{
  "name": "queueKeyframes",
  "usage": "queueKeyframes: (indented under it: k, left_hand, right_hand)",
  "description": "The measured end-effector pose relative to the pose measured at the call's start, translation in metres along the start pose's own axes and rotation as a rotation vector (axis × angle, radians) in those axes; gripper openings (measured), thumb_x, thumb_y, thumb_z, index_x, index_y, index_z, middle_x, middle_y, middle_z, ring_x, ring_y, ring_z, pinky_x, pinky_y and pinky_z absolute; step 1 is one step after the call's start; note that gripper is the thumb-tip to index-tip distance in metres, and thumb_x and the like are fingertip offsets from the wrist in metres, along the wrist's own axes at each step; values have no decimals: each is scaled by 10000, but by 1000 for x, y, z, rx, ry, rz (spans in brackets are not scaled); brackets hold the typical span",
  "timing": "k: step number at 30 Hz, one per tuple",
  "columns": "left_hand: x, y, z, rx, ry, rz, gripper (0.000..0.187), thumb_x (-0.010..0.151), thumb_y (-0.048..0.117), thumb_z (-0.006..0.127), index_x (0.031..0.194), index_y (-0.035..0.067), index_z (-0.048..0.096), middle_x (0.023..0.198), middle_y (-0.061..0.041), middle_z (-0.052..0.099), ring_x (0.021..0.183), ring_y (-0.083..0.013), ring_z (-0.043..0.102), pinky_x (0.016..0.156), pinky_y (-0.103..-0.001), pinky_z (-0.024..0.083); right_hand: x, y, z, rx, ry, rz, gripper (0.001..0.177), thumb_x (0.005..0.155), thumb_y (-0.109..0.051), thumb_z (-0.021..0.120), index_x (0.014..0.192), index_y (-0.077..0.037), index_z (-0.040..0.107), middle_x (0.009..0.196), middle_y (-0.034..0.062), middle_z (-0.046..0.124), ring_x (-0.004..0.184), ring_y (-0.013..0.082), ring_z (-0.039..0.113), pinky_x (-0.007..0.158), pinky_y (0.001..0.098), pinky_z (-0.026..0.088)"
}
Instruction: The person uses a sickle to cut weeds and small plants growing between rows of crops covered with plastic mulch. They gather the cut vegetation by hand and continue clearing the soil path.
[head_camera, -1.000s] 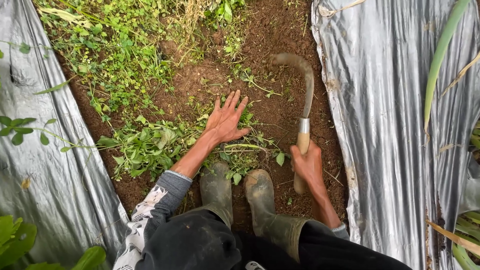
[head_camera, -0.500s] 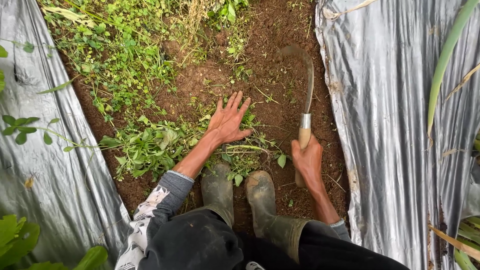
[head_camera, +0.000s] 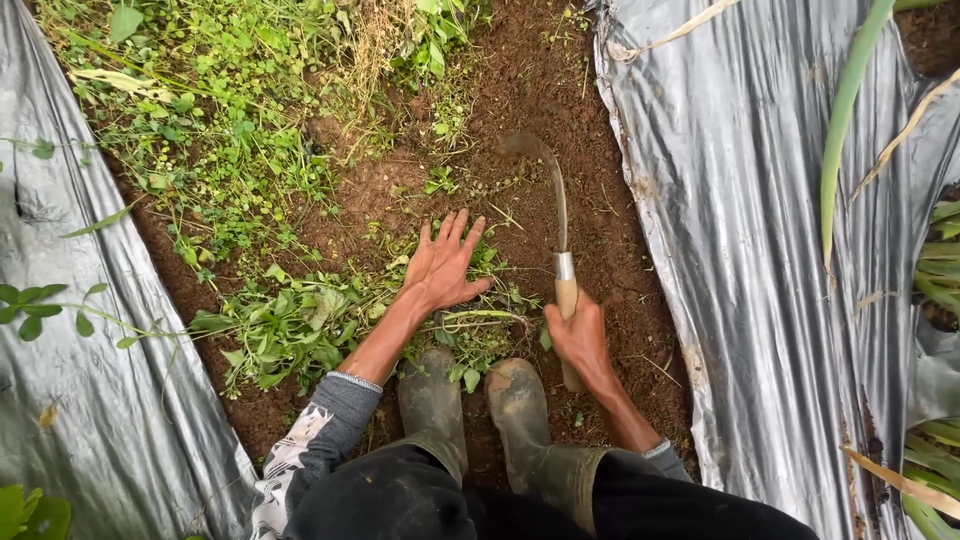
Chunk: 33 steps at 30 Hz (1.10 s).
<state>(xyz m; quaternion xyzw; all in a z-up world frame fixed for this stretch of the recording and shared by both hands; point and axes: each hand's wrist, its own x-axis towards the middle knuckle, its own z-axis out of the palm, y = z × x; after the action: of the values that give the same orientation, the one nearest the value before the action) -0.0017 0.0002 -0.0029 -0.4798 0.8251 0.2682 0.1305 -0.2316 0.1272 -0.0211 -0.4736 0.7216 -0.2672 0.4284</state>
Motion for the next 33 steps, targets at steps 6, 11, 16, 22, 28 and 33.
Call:
queueKeyframes:
  k: [6, 11, 16, 22, 28, 33]
  left_hand:
    - [-2, 8, -18, -23, -55, 0, 981, 900, 571, 646, 1629, 102, 187, 1653, -249, 219, 1532, -374, 241, 1191, -659, 202]
    - [7, 16, -15, 38, -66, 27, 967, 891, 593, 618, 1622, 121, 197, 1656, -222, 223, 1530, -358, 252, 1200, -631, 227]
    - [7, 9, -1, 116, -45, -28, 949, 870, 628, 609, 1596, 133, 251, 1642, -196, 277, 1514, -314, 304, 1201, -594, 278]
    - [14, 2, 11, 88, -26, -50, 947, 838, 634, 643, 1561, 137, 288, 1652, -178, 255, 1525, -314, 286, 1202, -606, 275]
    - [10, 9, 0, 62, -6, -66, 890, 873, 593, 613, 1575, 145, 300, 1654, -183, 270, 1525, -302, 288, 1220, -591, 239]
    - [3, 15, -8, 61, -33, -57, 941, 878, 616, 605, 1599, 116, 265, 1660, -194, 250, 1532, -332, 272, 1212, -612, 220]
  right_hand:
    - [31, -32, -6, 25, 120, 84, 443, 799, -121, 720, 1164, 121, 652, 932, 360, 690, 881, 418, 717, 722, 530, 539]
    - [41, -38, 1, 107, 68, 67, 376, 821, -176, 739, 1069, 99, 673, 824, 319, 699, 730, 416, 725, 538, 470, 531]
    - [64, -24, 12, 27, 37, -42, 356, 846, -196, 757, 1040, 69, 618, 811, 278, 702, 729, 394, 722, 591, 457, 527]
    - [78, -27, 27, 167, 116, -89, 272, 866, -214, 717, 931, 34, 624, 687, 244, 673, 648, 400, 697, 533, 456, 479]
    - [71, -44, 29, 211, 100, -112, 331, 928, -253, 678, 992, 56, 579, 725, 316, 649, 669, 468, 671, 553, 487, 463]
    - [69, -47, 17, 303, 67, 18, 355, 958, -304, 683, 1038, 33, 604, 675, 211, 627, 557, 282, 627, 473, 412, 445]
